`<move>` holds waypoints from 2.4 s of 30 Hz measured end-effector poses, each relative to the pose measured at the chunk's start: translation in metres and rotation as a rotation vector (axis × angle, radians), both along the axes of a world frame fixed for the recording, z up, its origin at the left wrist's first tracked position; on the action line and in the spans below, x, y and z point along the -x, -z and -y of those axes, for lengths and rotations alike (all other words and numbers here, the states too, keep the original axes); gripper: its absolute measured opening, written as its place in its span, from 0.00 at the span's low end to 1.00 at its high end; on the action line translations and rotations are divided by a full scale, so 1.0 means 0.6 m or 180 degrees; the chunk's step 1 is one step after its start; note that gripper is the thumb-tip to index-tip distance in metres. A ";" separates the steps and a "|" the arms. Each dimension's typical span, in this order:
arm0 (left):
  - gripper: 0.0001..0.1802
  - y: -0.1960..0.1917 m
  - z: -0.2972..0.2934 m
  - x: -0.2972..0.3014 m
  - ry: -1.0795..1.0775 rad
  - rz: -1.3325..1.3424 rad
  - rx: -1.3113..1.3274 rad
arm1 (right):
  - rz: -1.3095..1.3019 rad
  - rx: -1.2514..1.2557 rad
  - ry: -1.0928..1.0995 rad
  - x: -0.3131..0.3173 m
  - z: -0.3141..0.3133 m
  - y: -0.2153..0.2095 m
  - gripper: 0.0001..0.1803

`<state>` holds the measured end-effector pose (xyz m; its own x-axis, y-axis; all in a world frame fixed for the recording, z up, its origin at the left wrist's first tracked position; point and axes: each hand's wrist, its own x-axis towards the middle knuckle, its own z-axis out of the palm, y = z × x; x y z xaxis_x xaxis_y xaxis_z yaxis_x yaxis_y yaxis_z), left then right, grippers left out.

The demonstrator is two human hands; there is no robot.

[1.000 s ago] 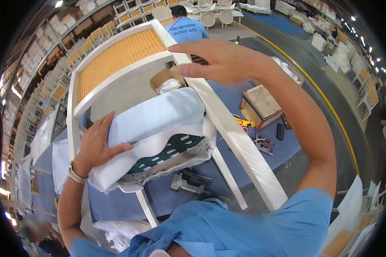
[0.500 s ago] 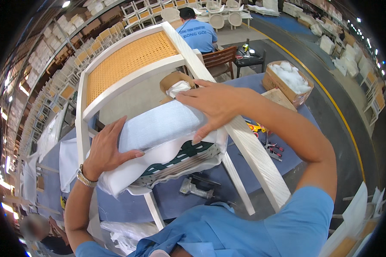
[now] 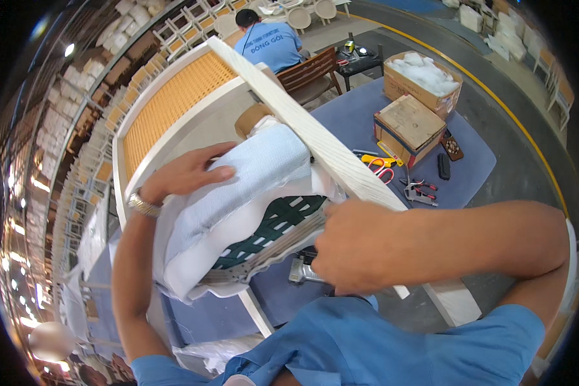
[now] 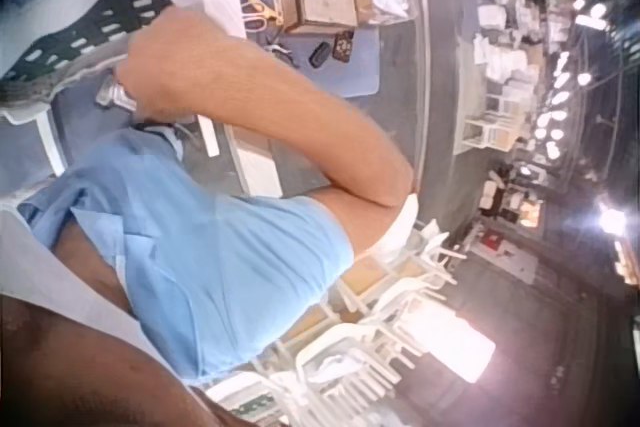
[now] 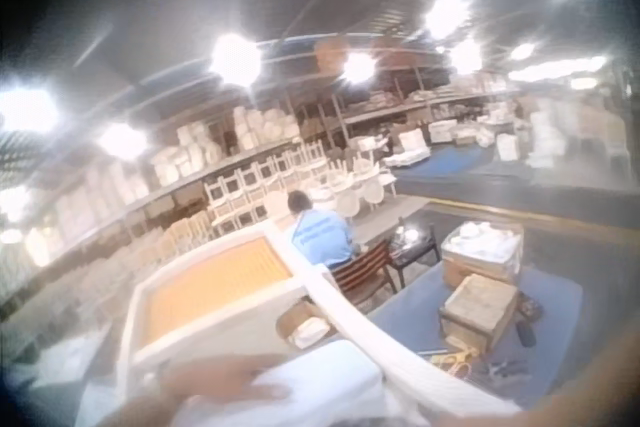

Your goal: The person staples white fabric onto a chair frame using a staple gun and smooths the material with a yellow-handled tool. The person repeatedly pulls, folds, and secures the fabric around the chair's edges while working in a factory setting.

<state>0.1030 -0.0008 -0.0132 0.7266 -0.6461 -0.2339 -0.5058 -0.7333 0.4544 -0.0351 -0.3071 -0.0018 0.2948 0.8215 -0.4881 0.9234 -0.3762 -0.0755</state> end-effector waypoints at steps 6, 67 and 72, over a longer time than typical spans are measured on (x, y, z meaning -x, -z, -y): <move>0.53 0.042 0.093 -0.091 -0.0628 -0.0715 0.0018 | -0.0729 0.0155 0.0192 -0.033 -0.024 0.029 0.25; 0.54 0.034 0.151 0.045 0.0020 0.1429 -0.0499 | -0.1821 -0.4322 0.3574 0.107 -0.080 0.470 0.30; 0.56 0.030 0.159 0.053 -0.0143 0.1406 -0.0770 | -0.0277 -0.6119 0.2877 0.079 -0.075 0.340 0.27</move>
